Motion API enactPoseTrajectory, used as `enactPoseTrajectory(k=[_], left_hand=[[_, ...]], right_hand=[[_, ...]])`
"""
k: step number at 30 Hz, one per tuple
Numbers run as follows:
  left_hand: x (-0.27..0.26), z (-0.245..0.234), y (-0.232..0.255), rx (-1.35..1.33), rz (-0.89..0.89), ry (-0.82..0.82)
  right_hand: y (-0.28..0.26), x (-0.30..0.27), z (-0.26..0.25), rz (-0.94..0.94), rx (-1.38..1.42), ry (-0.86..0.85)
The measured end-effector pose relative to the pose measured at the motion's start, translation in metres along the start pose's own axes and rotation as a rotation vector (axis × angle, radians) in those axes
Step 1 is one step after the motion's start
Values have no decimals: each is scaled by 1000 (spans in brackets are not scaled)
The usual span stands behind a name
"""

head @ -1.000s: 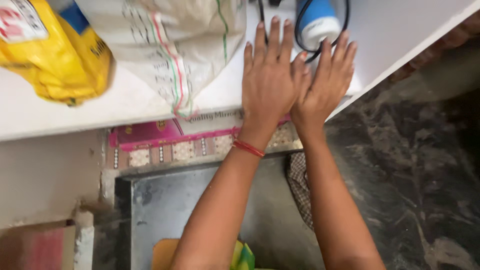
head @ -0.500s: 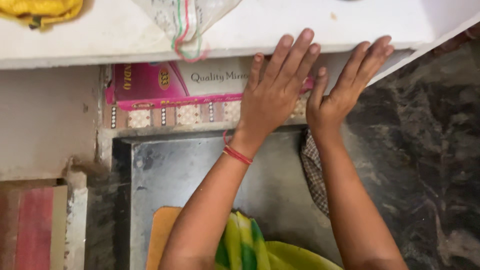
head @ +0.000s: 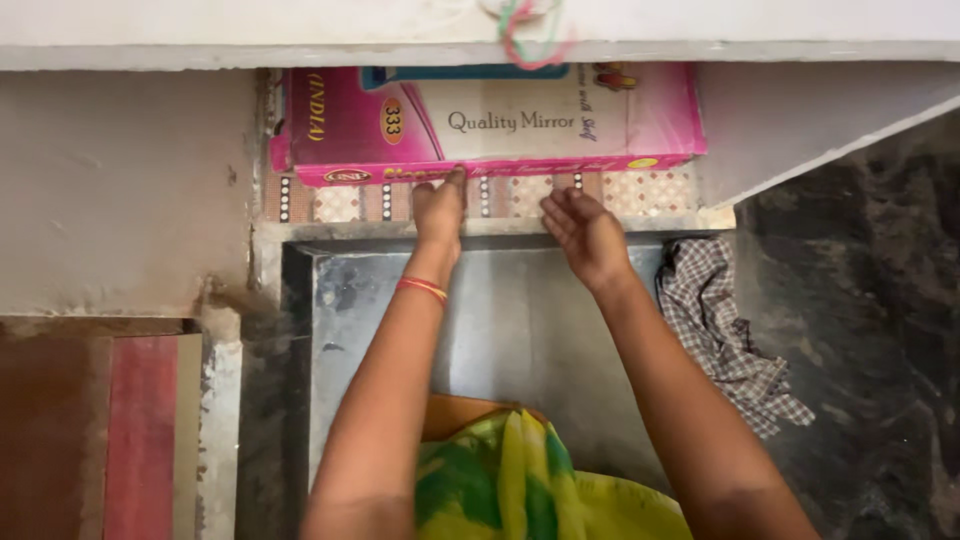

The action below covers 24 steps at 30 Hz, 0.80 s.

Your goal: The person removes items from a white shelf, including a dark blue cloth, a green butterfly-patterned cloth, a white bag, a yellow bag, and a light bulb with cord. They wipe the shelf with a checkered cloth, then place the items back onto the shelf. The person also handles a pink box labeled 'Quality Mirror' and wipes the lower shelf area.

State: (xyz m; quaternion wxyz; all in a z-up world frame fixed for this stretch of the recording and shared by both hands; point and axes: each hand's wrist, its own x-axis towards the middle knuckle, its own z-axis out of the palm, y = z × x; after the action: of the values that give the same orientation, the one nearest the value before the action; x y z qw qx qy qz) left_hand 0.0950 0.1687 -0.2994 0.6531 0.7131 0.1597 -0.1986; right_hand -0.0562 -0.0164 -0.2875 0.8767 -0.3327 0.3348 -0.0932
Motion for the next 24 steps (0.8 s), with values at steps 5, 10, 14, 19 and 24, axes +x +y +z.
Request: enactPoseTrajectory(k=[5, 10, 14, 19, 24], left_hand=[[20, -13, -3, -549, -254, -249], [-1, -14, 23, -863, -287, -315], [-12, -15, 35, -863, -285, -358], [-18, -20, 44, -879, -260, -420], [-24, -25, 53, -919, -182, -532]], right_hand=[[-2, 18, 23, 34, 144, 10], [-10, 22, 44, 90, 304, 89], [-15, 26, 53, 125, 369, 79], [-23, 44, 53, 152, 436, 35], [-44, 57, 69, 106, 242, 52]])
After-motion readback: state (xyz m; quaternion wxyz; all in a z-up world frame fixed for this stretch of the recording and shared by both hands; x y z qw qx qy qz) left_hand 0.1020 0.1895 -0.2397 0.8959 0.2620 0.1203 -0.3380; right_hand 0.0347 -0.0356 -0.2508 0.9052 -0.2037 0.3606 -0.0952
